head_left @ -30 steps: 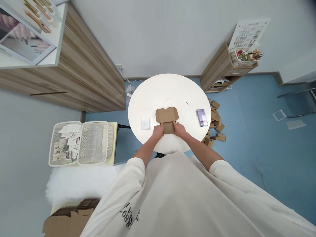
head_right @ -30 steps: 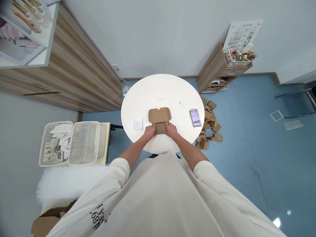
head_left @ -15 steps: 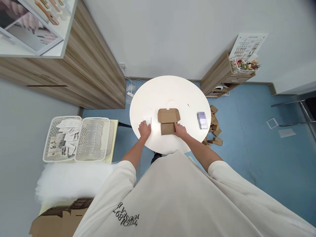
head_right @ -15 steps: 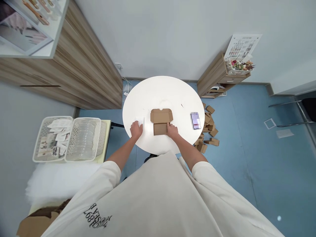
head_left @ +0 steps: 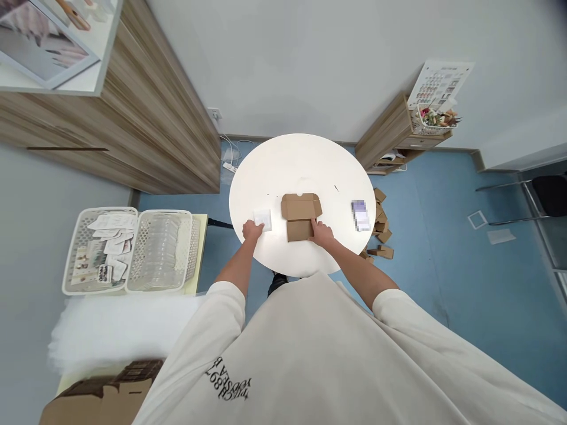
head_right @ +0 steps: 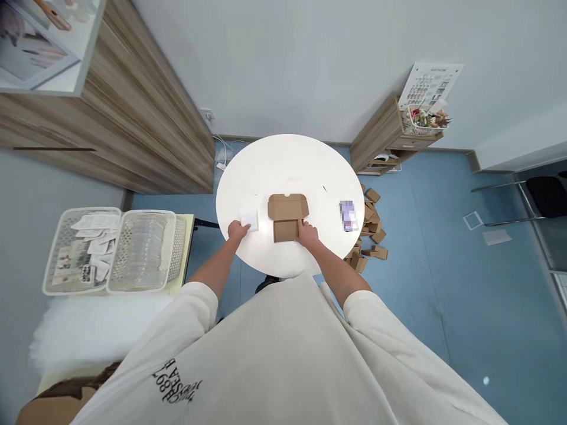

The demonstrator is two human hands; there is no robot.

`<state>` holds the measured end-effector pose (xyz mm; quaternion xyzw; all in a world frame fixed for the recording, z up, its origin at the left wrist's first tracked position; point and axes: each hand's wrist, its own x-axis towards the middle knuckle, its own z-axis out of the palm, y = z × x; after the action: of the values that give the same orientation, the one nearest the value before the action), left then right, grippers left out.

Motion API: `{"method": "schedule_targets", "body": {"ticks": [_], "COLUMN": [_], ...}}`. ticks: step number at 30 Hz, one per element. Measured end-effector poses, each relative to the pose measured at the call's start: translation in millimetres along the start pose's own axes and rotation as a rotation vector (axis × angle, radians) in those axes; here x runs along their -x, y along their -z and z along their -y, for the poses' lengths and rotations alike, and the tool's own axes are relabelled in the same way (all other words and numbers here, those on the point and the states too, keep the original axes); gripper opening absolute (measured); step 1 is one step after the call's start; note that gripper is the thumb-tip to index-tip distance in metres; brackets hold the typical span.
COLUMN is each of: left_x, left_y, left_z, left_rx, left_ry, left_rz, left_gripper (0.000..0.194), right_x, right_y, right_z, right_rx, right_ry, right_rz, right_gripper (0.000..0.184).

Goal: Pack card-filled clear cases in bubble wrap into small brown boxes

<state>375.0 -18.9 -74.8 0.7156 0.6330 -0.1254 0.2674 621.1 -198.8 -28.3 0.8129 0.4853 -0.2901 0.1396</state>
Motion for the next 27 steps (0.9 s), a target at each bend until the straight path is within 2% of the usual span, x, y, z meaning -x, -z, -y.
{"method": "schedule_targets", "body": {"ticks": [3,5,9,12,15,18,22,27], "left_x": [2,5,8,14,25,39,51,51], "left_y": [0.9,1.8,10.5,22.0,27.2,19.5,-1.5,-22.5], "left_z": [5,6,-1,-20,-49,-78,-108,-128], "left_rx": [0.247,0.379,0.626,0.741,0.626,0.293,-0.043,-0.139], "left_ry": [0.091,0.091,-0.009,-0.167,-0.355,-0.487,-0.594,-0.62], "left_rz": [0.027,0.011,-0.041,-0.01,0.053,0.104,0.16,0.252], "left_gripper": [0.021,0.017,0.017,0.018,0.018,0.014,0.012,0.022], "right_x": [0,0,1,1,0,0,0,-1], "right_y": [1,1,1,0,-2,-4,-6,-8], "right_z": [1,1,-1,-2,-4,-6,-9,-11], "right_rx": [0.019,0.027,0.022,-0.005,-0.038,-0.075,-0.118,-0.159], "right_ry": [-0.001,0.002,0.012,0.021,0.025,0.025,0.032,0.044], "right_rz": [0.003,0.01,0.005,-0.011,-0.015,-0.018,-0.025,-0.028], "right_gripper": [0.097,0.096,0.097,0.097,0.096,0.096,0.096,0.094]}}
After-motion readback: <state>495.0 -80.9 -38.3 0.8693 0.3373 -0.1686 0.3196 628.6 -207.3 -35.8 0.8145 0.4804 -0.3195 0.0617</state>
